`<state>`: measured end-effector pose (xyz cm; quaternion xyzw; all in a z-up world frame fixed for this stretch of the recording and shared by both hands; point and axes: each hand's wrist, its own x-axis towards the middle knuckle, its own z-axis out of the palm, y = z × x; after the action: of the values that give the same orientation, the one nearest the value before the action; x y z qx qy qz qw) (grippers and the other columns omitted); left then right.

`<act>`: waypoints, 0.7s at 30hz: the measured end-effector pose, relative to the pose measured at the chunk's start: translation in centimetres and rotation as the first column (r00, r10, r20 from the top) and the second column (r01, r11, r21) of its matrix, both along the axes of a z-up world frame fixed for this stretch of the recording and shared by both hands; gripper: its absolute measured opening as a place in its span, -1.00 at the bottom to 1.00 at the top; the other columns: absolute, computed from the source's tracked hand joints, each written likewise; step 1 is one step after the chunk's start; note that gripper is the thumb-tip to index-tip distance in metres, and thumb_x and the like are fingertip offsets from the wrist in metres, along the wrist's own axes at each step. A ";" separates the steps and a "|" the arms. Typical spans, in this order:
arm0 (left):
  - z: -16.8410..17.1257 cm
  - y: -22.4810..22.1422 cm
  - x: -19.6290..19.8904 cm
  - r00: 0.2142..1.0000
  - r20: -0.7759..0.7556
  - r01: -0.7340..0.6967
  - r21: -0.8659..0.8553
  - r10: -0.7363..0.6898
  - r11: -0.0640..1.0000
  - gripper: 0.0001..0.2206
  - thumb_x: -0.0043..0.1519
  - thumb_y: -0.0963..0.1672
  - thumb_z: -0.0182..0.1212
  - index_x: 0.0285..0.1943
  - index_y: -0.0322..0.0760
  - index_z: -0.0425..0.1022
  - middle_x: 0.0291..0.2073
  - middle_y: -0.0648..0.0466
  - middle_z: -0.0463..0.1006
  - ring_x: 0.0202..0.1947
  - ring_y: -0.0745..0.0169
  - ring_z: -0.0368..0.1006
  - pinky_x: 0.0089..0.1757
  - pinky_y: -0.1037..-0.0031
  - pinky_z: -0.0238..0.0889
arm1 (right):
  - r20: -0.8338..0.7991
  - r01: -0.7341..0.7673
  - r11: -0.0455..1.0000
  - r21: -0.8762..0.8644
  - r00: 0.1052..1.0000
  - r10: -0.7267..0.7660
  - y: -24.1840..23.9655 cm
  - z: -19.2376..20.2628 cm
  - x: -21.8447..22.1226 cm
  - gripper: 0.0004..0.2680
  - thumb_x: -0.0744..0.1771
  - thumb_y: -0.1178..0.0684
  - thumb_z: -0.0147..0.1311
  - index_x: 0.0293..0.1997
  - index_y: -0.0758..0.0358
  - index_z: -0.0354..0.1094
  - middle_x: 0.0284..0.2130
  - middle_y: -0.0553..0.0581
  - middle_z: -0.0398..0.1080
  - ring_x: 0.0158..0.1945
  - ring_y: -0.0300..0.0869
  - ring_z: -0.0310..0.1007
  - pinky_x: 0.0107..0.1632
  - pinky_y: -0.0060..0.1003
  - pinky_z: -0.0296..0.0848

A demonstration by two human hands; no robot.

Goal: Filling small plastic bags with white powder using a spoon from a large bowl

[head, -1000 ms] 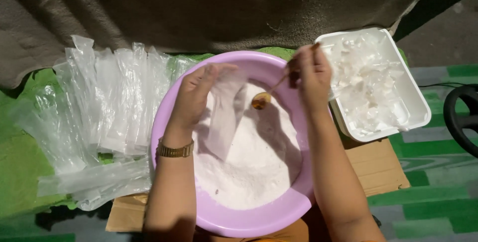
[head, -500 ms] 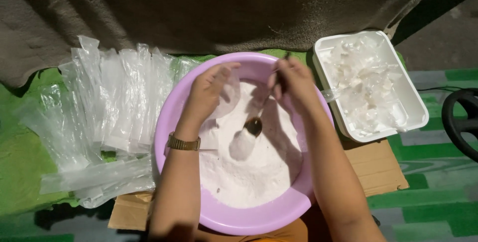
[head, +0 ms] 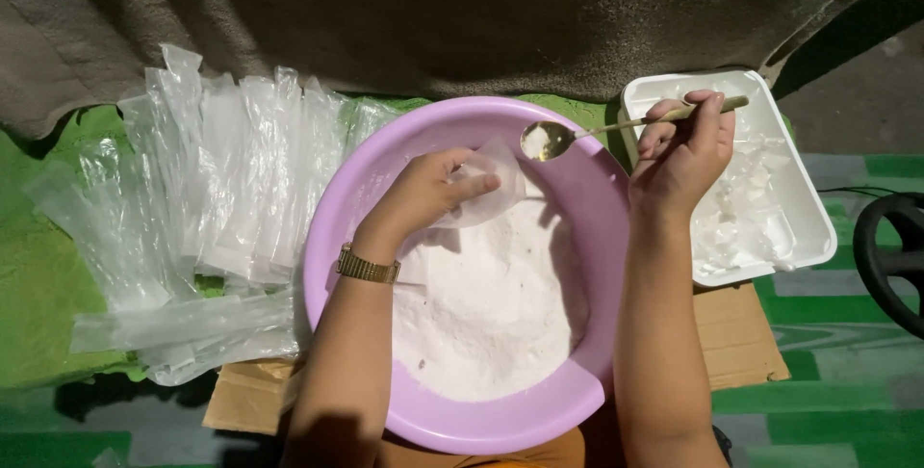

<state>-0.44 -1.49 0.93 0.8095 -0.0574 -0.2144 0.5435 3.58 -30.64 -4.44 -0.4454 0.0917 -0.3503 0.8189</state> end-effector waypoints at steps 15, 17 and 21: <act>0.5 -0.2 -0.3 0.999 0.052 -0.016 0.046 0.014 0.999 -0.55 0.12 0.11 0.35 0.10 -0.11 0.62 -0.41 0.02 0.66 -0.52 0.28 0.47 -0.30 0.44 0.37 | 0.062 0.027 0.999 -0.024 0.998 -0.025 2.1 2.4 -1.5 -0.83 0.41 -0.11 0.04 -0.19 0.14 0.27 -0.59 0.39 0.39 -0.81 -0.18 0.20 -0.71 -0.50 0.07; -0.4 -0.3 0.0 0.998 0.058 -0.021 0.043 0.018 0.999 -0.55 0.12 0.12 0.35 0.08 -0.11 0.63 -0.42 0.02 0.66 -0.53 0.28 0.46 -0.31 0.45 0.37 | 0.064 0.013 0.999 -0.032 0.998 -0.011 2.1 2.6 -1.6 -0.82 0.42 -0.11 0.03 -0.19 0.15 0.26 -0.58 0.38 0.39 -0.81 -0.18 0.20 -0.70 -0.50 0.09; -1.0 -0.8 -0.1 0.999 0.026 -0.042 0.003 0.042 0.999 -0.55 0.12 0.10 0.37 0.10 -0.12 0.62 -0.42 0.04 0.65 -0.55 0.31 0.44 -0.33 0.49 0.35 | 0.093 -0.021 0.993 -0.120 0.995 0.033 2.5 2.2 -1.5 -0.82 0.43 -0.10 -0.01 -0.17 0.18 0.23 -0.60 0.39 0.37 -0.82 -0.17 0.19 -0.72 -0.45 0.10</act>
<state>-0.58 -2.29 -0.11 0.8141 -0.0472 -0.1924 0.5458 2.07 -28.10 -2.22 -0.4773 0.0256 -0.3649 0.7990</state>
